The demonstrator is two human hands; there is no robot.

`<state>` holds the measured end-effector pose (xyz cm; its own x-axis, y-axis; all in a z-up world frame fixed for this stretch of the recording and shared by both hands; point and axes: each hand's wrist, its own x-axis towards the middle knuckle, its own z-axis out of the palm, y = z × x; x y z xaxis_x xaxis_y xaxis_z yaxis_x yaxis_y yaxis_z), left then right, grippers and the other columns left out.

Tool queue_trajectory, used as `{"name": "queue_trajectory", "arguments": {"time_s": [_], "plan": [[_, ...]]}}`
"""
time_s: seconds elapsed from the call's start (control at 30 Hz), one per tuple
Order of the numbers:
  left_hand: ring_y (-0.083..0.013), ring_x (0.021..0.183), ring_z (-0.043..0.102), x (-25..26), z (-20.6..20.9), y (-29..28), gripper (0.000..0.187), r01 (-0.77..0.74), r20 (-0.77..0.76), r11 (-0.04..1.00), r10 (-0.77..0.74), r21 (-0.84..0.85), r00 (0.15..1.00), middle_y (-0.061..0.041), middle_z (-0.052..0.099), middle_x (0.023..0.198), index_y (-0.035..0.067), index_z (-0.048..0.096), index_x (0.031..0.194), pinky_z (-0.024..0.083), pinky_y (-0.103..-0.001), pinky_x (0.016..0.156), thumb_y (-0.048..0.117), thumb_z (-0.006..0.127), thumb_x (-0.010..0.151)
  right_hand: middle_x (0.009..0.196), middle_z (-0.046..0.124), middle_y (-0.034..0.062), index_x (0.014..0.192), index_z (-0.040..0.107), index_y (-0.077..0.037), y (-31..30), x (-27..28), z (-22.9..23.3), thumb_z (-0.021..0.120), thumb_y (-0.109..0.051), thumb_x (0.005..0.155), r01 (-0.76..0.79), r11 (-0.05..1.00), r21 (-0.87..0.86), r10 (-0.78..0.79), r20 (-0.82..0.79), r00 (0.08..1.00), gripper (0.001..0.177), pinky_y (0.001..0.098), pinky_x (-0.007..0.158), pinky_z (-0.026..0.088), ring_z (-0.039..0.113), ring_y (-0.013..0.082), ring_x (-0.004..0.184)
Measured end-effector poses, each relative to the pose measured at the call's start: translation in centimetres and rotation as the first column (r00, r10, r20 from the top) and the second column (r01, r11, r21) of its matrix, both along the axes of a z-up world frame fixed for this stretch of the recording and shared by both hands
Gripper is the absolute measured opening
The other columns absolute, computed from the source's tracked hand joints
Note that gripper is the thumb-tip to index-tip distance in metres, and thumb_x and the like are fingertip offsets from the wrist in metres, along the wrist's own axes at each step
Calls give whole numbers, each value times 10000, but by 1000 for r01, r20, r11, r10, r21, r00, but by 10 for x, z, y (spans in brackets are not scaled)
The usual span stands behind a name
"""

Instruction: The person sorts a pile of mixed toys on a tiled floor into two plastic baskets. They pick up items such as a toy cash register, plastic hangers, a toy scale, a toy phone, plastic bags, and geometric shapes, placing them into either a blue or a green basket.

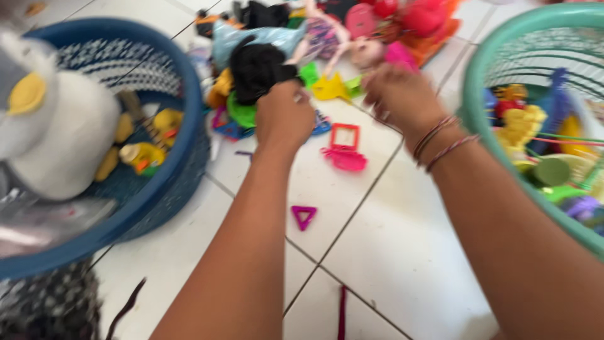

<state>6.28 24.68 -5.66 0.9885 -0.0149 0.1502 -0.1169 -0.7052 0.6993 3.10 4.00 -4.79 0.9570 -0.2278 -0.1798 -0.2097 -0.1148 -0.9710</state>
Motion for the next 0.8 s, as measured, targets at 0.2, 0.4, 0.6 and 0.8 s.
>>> {"name": "queue_trajectory", "arguments": {"time_s": [0.2,0.4,0.6,0.8], "plan": [[-314,1035,712,-35,-41,81,283,-111,-425,993,119,45,897,-126,764,992,192,793,999,548,-412,935,411,764,822,1206,600,170,1363,545,-183,58,-23,-74,821,-274,823,-464,622,-630,391,-264,882,613,407,949,510,601,274,1082],[-250,953,760,-46,-58,66,279,-101,-612,995,76,-5,787,-93,786,972,192,781,1045,575,-388,891,402,720,871,1428,493,85,1314,600,-318,73,-70,-96,782,-148,775,-322,439,-839,101,-310,945,593,429,1079,456,478,376,1289],[-150,906,781,-39,-72,54,268,-160,-593,881,-155,-445,790,-51,795,1001,110,754,1088,604,-344,777,291,663,912,1143,701,63,1288,645,-202,74,-48,-76,695,-217,937,-186,819,-542,18,-300,954,355,383,952,594,741,269,1054],[-206,996,729,-7,-47,57,286,-267,-334,203,-503,-942,797,-70,746,1063,62,683,1205,626,-332,925,151,714,934,1210,681,55,1345,583,-80,74,-13,-13,554,-67,1002,-139,675,725,218,-16,976,344,301,982,569,708,144,1068]]}}
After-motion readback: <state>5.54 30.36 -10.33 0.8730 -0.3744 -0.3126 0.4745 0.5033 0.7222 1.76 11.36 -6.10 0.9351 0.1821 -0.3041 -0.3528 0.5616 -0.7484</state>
